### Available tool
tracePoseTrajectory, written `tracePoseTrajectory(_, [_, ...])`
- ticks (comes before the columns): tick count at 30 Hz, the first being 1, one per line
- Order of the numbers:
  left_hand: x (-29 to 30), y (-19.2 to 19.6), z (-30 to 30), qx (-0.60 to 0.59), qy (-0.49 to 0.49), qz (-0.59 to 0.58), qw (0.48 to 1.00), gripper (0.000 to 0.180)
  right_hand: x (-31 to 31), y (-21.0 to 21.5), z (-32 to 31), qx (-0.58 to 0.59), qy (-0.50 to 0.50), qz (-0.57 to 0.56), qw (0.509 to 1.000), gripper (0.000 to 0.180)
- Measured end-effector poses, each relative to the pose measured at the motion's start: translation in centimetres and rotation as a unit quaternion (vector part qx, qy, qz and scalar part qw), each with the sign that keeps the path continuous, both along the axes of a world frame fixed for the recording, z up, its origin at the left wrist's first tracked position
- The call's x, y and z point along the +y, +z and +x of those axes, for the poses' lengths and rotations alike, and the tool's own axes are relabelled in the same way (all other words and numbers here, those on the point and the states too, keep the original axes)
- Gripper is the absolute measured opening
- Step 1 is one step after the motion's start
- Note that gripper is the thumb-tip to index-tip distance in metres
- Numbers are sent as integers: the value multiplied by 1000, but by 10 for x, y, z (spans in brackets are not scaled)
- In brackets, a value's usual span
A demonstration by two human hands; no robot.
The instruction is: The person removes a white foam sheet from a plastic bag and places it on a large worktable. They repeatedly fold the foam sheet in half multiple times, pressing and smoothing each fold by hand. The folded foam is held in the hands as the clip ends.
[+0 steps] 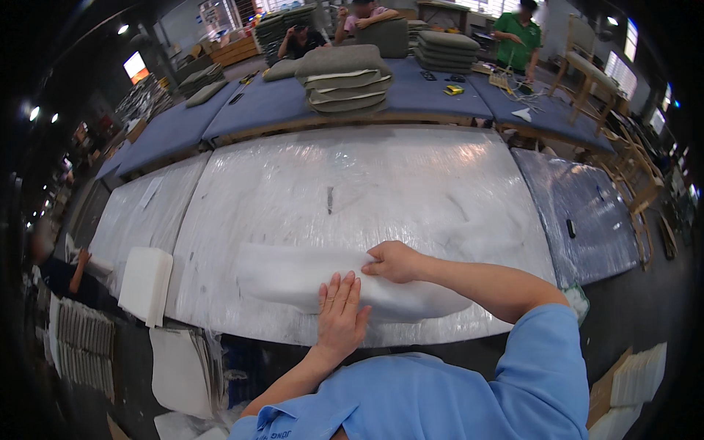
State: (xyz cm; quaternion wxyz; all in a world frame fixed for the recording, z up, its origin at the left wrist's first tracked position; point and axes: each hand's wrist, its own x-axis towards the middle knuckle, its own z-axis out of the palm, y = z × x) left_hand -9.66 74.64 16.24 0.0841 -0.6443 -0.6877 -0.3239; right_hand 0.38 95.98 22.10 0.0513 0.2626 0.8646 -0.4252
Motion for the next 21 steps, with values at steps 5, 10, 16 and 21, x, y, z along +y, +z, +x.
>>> tracePoseTrajectory(5, [9,-1,14,13,75,10,997,49,8,2,0,-34,19,-118,992,32])
tracePoseTrajectory(10, [24,11,20,6,112,13,994,40,15,-35,-1,-8,11,-291,957,35])
tracePoseTrajectory(16, [32,14,23,16,141,-23,990,38,30,-27,-5,-41,78,-264,961,48])
tracePoseTrajectory(21, [40,17,23,21,151,-48,987,38,45,1,29,-68,173,-116,976,44])
